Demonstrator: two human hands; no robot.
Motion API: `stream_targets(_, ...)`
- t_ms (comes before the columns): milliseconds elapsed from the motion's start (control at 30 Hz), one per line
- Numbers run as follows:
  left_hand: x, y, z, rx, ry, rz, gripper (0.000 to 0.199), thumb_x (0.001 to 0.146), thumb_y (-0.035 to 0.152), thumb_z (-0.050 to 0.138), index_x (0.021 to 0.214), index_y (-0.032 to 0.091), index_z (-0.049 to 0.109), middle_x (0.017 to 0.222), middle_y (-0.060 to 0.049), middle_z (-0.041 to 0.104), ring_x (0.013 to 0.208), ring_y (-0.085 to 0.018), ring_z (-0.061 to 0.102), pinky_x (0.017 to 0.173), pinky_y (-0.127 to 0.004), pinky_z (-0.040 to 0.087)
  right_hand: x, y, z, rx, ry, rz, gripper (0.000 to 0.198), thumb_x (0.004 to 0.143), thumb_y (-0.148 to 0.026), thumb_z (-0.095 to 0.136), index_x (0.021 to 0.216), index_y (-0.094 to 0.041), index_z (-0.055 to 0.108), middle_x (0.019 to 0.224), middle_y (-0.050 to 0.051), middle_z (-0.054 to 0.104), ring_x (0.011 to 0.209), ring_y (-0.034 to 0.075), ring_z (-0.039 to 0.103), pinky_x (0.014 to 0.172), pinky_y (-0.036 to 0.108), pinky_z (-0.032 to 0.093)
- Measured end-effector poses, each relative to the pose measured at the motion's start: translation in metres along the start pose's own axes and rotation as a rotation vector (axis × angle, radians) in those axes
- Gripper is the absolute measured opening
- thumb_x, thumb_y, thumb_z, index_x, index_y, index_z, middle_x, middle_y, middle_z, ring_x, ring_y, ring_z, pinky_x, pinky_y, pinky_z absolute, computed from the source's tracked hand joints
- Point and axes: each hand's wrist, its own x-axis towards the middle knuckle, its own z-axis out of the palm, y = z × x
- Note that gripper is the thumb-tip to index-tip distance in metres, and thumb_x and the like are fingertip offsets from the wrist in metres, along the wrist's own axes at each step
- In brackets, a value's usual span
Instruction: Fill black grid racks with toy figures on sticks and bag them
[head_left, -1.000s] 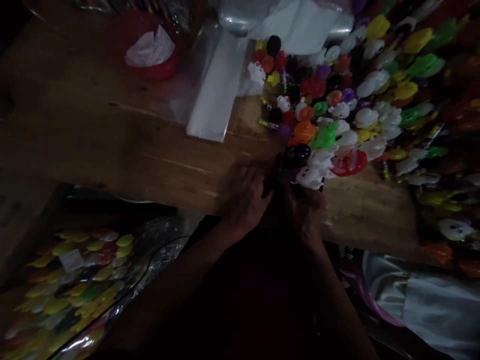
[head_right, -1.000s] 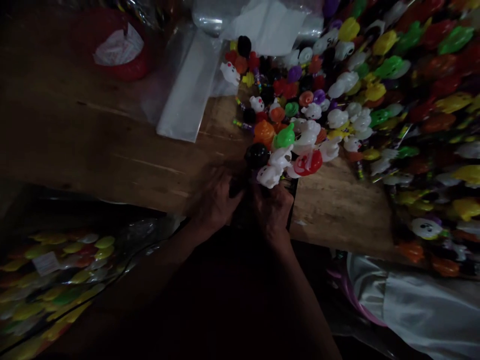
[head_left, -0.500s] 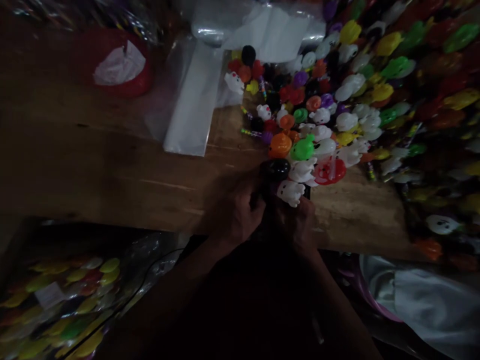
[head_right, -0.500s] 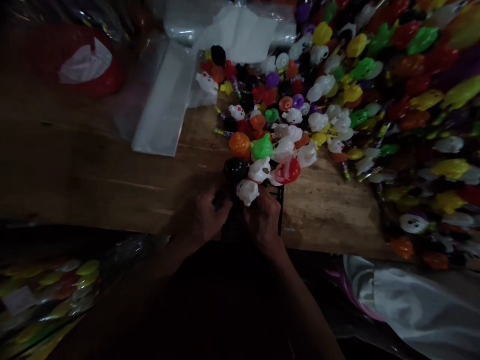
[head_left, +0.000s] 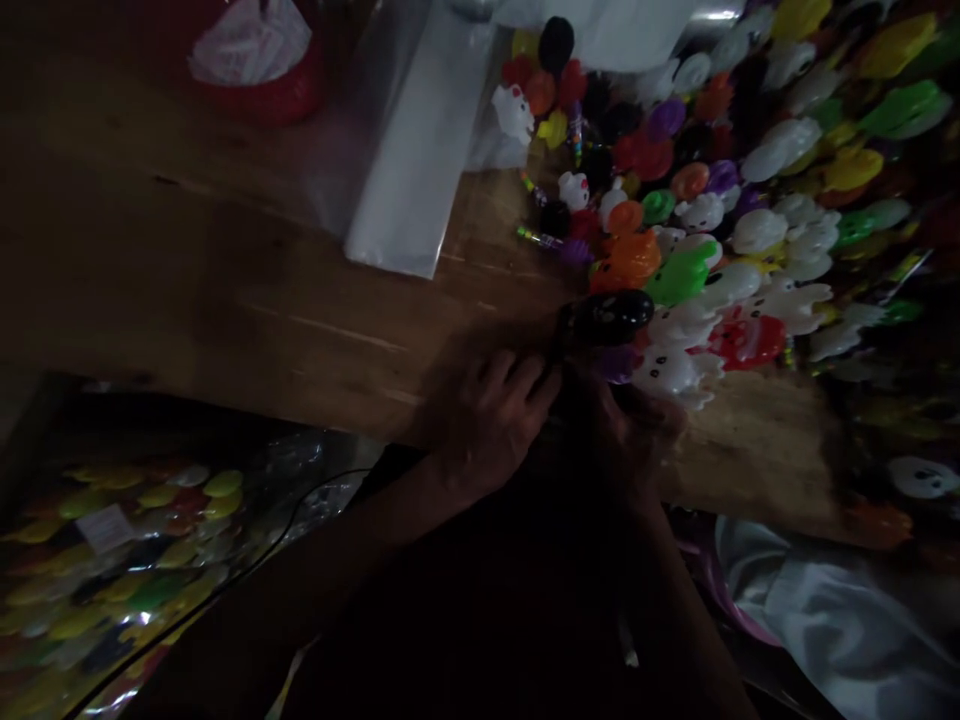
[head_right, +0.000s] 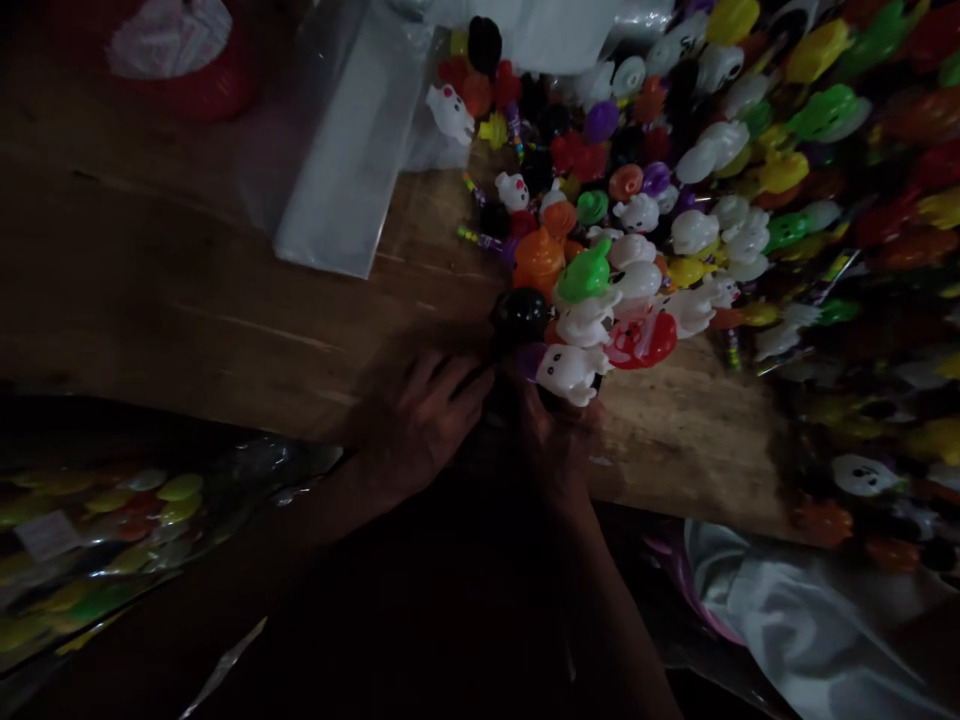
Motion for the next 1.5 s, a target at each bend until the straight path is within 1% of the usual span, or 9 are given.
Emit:
stream_targets(133, 0.001, 0.000, -0.006, 0.049, -0.076, 0.061, 0.033, 0.097, 0.013, 0.047, 0.124, 0.016, 0.067, 0.119, -0.010, 0.070, 0.099, -0.026, 0.062, 0.080, -0.041, 0.050, -0.001, 0.005, 0.003, -0.091, 0.117, -0.085, 0.033, 0.080, -0.049, 0.073, 0.067, -0.020, 0.063, 0.065, 0.004, 0.064, 0.066, 0.019, 0.060, 0.065, 0.033, 0.051)
stream_targets(433, -0.007, -0.010, 0.003, -0.166, -0.006, 0.035, 0.026, 0.100, 0.018, 0.049, 0.113, 0.019, 0.071, 0.109, -0.008, 0.074, 0.100, -0.025, 0.064, 0.083, -0.038, 0.053, 0.001, -0.014, 0.002, -0.082, -0.017, -0.103, 0.029, 0.087, -0.043, 0.067, 0.071, -0.018, 0.066, 0.064, 0.004, 0.063, 0.066, 0.018, 0.060, 0.057, 0.029, 0.046)
stream_targets(733, -0.001, -0.011, 0.005, -0.179, 0.047, 0.015, 0.020, 0.099, 0.016, 0.052, 0.101, 0.015, 0.071, 0.097, -0.007, 0.073, 0.095, -0.023, 0.062, 0.085, -0.034, 0.051, 0.001, -0.015, -0.004, -0.124, 0.016, -0.129, 0.038, 0.081, -0.047, 0.073, 0.057, -0.019, 0.065, 0.049, -0.001, 0.054, 0.050, 0.014, 0.051, 0.055, 0.029, 0.046)
stream_targets(967, 0.003, -0.015, 0.008, -0.259, -0.021, -0.069, 0.015, 0.097, 0.019, 0.055, 0.099, 0.015, 0.069, 0.097, -0.008, 0.070, 0.095, -0.024, 0.061, 0.090, -0.038, 0.052, 0.004, -0.016, -0.003, -0.055, -0.045, -0.324, 0.029, 0.088, -0.039, 0.068, 0.068, -0.018, 0.070, 0.061, 0.003, 0.066, 0.056, 0.015, 0.060, 0.060, 0.027, 0.050)
stream_targets(1100, 0.001, -0.018, 0.015, -0.392, 0.054, -0.113, 0.013, 0.092, 0.017, 0.058, 0.098, 0.018, 0.069, 0.096, -0.007, 0.071, 0.097, -0.023, 0.064, 0.091, -0.037, 0.053, 0.001, -0.016, -0.003, -0.065, -0.021, -0.396, 0.020, 0.091, -0.031, 0.064, 0.077, -0.019, 0.070, 0.072, 0.006, 0.071, 0.067, 0.017, 0.065, 0.067, 0.027, 0.052)
stream_targets(1200, 0.002, -0.020, 0.020, -0.489, 0.095, -0.176, 0.016, 0.087, 0.020, 0.057, 0.098, 0.020, 0.069, 0.098, -0.008, 0.072, 0.098, -0.027, 0.065, 0.094, -0.041, 0.053, -0.005, -0.014, -0.003, -0.091, -0.103, -0.462, 0.017, 0.089, -0.023, 0.060, 0.074, -0.020, 0.067, 0.071, 0.004, 0.068, 0.065, 0.015, 0.062, 0.063, 0.025, 0.050)
stream_targets(1233, 0.003, -0.020, 0.023, -0.524, 0.038, -0.151, 0.017, 0.086, 0.023, 0.058, 0.097, 0.020, 0.069, 0.101, -0.009, 0.072, 0.100, -0.028, 0.066, 0.095, -0.042, 0.053, -0.006, -0.012, -0.002, -0.089, -0.142, -0.493, 0.014, 0.087, -0.020, 0.060, 0.075, -0.020, 0.066, 0.071, 0.004, 0.068, 0.066, 0.015, 0.062, 0.062, 0.024, 0.049)
stream_targets(1400, 0.007, -0.015, 0.034, -0.563, -0.018, -0.380, 0.016, 0.082, 0.030, 0.053, 0.076, 0.024, 0.067, 0.072, -0.005, 0.069, 0.080, -0.028, 0.068, 0.080, -0.039, 0.055, -0.006, -0.003, 0.007, -0.075, -0.116, -0.481, 0.019, 0.091, -0.024, 0.062, 0.072, -0.019, 0.062, 0.070, 0.003, 0.067, 0.060, 0.013, 0.059, 0.058, 0.023, 0.044)
stream_targets(1500, 0.004, -0.012, 0.035, -0.566, -0.043, -0.408, 0.017, 0.082, 0.030, 0.053, 0.074, 0.025, 0.067, 0.068, -0.004, 0.068, 0.074, -0.027, 0.067, 0.075, -0.038, 0.054, -0.009, -0.005, 0.009, -0.040, -0.050, -0.465, 0.019, 0.092, -0.027, 0.063, 0.075, -0.019, 0.063, 0.072, 0.004, 0.069, 0.062, 0.014, 0.061, 0.059, 0.023, 0.044)
